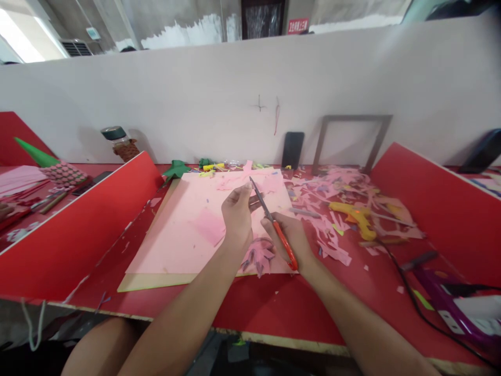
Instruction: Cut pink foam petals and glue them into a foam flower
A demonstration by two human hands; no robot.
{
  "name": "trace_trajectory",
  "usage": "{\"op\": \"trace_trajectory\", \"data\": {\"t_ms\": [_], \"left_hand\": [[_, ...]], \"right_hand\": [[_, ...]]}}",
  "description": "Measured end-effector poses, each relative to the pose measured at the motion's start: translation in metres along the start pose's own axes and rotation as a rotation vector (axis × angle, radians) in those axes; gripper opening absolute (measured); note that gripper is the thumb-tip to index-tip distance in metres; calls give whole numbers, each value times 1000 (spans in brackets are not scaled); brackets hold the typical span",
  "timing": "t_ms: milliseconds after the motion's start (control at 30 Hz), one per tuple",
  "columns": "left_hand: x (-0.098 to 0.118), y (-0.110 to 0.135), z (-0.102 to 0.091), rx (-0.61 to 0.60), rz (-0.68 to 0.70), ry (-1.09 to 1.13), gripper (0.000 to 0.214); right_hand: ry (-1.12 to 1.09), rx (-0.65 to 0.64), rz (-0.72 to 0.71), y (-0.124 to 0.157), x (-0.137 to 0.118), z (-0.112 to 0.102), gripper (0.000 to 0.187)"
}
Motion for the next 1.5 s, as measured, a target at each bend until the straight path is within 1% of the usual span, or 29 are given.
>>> {"op": "trace_trajectory", "data": {"t_ms": [133,233,300,400,467,500,567,633,767,867,933,1033,1100,1133,1167,1233,1300,1367,1433,1500], "left_hand": [[-1,-1,-2,0,-7,2,31],[-2,-5,-3,-18,-20,13,31],[-4,-8,-3,-45,-34,17,33],[-5,-10,-3,-83,-52,14,36],[-6,-11,-3,-94,-63,4,37],[-7,-11,-3,-97,-69,-5,37],[-9,-12,-3,-102,-81,-30,37],[-11,-12,-3,-111,-91,-66,36],[-16,-12,-2,-139,-97,-130,31],[-17,-14,-3,-165,-73,-144,31],[-18,-16,-3,-188,-59,-158,32],[-17,-18,-3,-208,-62,-187,33],[-15,-19,-3,-208,-72,-196,34],[-14,-19,-3,-207,-75,-197,34],[-14,-19,-2,-207,-74,-195,35],[-12,-20,-2,-206,-67,-183,35],[-11,-22,-3,-202,-57,-169,36],[-12,-24,-5,-200,-50,-154,36],[-13,-26,-7,-197,-45,-140,36],[-14,-30,-10,-186,-42,-128,36]], "right_hand": [[96,37,-17,-3,3,-5,34],[312,91,-38,-10,10,-15,34],[529,107,7,-16,17,-24,32],[810,97,135,-22,26,-35,33],[911,62,176,-22,29,-38,35],[938,40,177,-22,30,-37,33],[962,7,170,-21,29,-36,27],[972,-5,162,-20,26,-34,25],[989,74,107,-22,21,-38,27],[981,112,96,-26,23,-46,29],[991,140,126,-29,28,-59,32],[1032,244,220,-30,38,-94,36],[1091,339,347,-26,46,-125,37],[1129,365,404,-23,50,-140,41],[1156,391,486,-20,54,-154,47],[1122,426,649,-13,64,-175,67],[1072,392,740,-8,72,-183,81],[1023,325,795,-5,80,-183,90],[990,285,823,-5,84,-180,93],[997,323,805,-5,83,-179,89]]}}
Point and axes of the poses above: each hand's wrist, its own y-axis away from the middle knuckle, its own z-axis out of the palm, x = y × z, the point moved 4 cm from there along -y, towards the middle knuckle
